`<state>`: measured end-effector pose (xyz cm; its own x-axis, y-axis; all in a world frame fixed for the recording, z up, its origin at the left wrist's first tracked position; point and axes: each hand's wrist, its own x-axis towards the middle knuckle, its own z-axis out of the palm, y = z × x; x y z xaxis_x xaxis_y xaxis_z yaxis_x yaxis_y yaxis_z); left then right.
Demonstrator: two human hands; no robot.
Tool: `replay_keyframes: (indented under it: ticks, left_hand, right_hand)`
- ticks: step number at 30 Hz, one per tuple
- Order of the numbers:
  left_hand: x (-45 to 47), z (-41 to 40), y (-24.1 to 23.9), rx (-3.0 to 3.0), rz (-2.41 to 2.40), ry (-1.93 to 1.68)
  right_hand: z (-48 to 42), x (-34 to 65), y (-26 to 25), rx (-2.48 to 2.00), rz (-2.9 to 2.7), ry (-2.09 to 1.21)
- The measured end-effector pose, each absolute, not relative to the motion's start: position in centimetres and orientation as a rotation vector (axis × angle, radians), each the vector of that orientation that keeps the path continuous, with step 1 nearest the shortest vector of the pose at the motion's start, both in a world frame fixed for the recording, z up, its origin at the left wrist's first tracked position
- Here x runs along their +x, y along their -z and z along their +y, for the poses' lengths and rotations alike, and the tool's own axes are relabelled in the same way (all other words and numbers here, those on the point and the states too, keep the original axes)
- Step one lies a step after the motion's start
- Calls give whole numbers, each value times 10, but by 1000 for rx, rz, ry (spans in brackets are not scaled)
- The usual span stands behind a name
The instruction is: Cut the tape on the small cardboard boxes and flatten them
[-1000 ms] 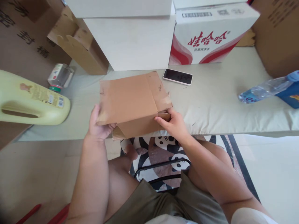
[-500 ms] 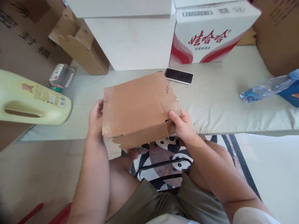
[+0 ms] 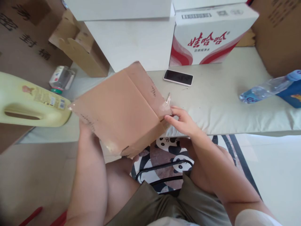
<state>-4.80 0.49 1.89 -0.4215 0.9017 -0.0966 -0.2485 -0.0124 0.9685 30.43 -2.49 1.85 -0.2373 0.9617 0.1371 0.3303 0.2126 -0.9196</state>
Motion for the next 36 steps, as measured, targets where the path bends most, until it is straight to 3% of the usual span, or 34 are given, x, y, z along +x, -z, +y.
replay_keyframes:
  ticks: [3,11,15,23,26,32,36]
  left_hand:
    - [-40,-4,-24,649,1282,-1629]
    - [-16,-15,-24,679,1210,-1206]
    - [-16,-12,-20,657,1163,-1108]
    - [-7,0,-43,296,1142,-1615]
    - [-3,4,-46,277,1125,-1643]
    - [6,9,-39,358,1061,-1399]
    - [11,12,-38,327,1067,-1250]
  right_hand:
    - [-21,308,-20,-1139,-1756,-1042]
    - [-25,321,-12,-1087,-1484,-1447]
    - [-21,322,-15,-970,-1350,-1400]
    - [-9,335,-22,-980,-1019,-1559]
    - [-13,324,-25,-1002,-966,-1621]
    - [-27,326,-54,-1208,-769,-1524]
    - [-35,388,-104,-1346,-635,-1194]
